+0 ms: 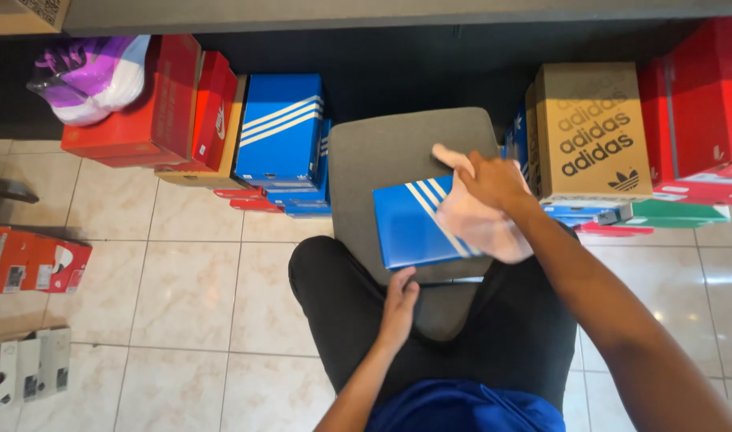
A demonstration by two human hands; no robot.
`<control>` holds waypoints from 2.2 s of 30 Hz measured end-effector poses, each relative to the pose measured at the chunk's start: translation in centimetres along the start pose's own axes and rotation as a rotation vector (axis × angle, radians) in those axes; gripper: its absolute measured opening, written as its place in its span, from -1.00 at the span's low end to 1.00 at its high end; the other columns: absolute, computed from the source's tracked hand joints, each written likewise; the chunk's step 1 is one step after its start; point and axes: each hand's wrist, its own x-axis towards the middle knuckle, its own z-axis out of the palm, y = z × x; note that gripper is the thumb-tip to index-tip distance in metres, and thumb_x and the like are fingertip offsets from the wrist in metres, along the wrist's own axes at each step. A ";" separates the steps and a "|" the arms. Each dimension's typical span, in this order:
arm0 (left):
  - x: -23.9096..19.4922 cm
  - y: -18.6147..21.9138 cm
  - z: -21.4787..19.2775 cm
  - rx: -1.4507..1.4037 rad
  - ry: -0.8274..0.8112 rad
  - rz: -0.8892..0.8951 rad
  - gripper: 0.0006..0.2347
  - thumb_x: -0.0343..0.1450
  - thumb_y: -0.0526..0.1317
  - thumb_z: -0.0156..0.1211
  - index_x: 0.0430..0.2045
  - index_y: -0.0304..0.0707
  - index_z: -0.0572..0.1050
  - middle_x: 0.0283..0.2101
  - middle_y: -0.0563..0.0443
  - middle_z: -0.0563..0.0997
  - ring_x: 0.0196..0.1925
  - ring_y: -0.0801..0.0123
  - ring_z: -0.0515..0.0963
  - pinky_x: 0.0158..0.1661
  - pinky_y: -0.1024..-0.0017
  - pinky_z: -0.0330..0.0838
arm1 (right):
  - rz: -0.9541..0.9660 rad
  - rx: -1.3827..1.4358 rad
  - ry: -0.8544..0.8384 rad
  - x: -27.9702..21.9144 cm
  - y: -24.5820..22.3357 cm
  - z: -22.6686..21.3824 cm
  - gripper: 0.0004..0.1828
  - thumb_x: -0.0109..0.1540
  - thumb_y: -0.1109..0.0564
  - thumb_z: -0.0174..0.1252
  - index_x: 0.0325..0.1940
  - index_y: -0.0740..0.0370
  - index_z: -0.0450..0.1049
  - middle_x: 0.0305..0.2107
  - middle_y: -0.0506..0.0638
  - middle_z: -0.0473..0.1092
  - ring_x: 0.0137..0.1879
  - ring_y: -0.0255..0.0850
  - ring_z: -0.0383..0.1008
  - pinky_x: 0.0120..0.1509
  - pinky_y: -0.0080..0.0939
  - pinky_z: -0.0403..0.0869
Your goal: Wiping down several shoe boxes with a cloth and placing them on a shelf.
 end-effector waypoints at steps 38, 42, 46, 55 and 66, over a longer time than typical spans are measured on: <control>6.6 12.9 -4.4 -0.420 0.237 -0.280 -0.23 0.49 0.40 -0.49 0.50 -0.14 0.01 0.51 -0.19 0.13 0.52 0.08 0.14 0.43 0.05 0.06 | -0.876 0.168 0.375 -5.6 -15.8 9.2 -0.31 0.26 -0.12 0.10 0.40 0.28 0.31 0.33 0.25 0.31 0.49 0.13 0.25 0.53 0.18 0.17; 0.9 12.1 -3.3 0.109 0.060 -0.079 -0.38 0.56 0.00 -0.09 0.47 -0.36 -0.07 0.53 -0.38 -0.02 0.55 -0.08 -0.02 0.45 0.00 -0.10 | -0.902 0.114 0.529 5.1 -12.4 15.0 -0.60 0.28 -0.16 0.07 0.01 0.12 0.54 0.14 0.06 0.42 0.44 0.02 0.31 0.52 0.16 0.16; -0.3 9.7 -4.2 0.668 -0.089 0.134 -0.27 0.43 -0.24 0.25 0.47 -0.15 -0.09 0.55 -0.32 -0.23 0.57 -0.15 -0.07 0.41 0.10 0.00 | -0.724 0.142 0.523 6.6 -9.0 7.6 -0.73 0.38 0.07 -0.05 -0.28 0.07 0.55 -0.32 -0.06 0.48 -0.06 -0.14 0.43 0.33 -0.01 0.23; 10.8 4.8 -7.9 0.501 0.238 -0.124 -0.50 0.36 -0.05 0.43 0.11 -0.14 0.34 -0.44 0.08 0.56 -0.41 0.24 0.67 -0.24 0.22 0.53 | -0.269 -0.106 0.501 -3.4 -2.9 7.6 -0.28 0.35 -0.21 -0.04 0.55 0.10 0.15 0.47 0.22 0.10 0.59 0.11 0.05 0.61 0.16 0.01; 6.2 -3.7 -5.9 0.578 0.004 -0.190 -0.74 0.48 -0.09 0.01 -0.39 -0.09 0.68 -0.47 -0.10 0.68 -0.30 0.11 0.72 -0.29 0.14 0.53 | -0.768 0.045 0.401 -1.1 -11.4 6.5 -0.46 0.31 -0.23 0.01 0.34 -0.07 0.36 0.09 0.02 0.40 0.34 -0.04 0.35 0.47 0.02 0.21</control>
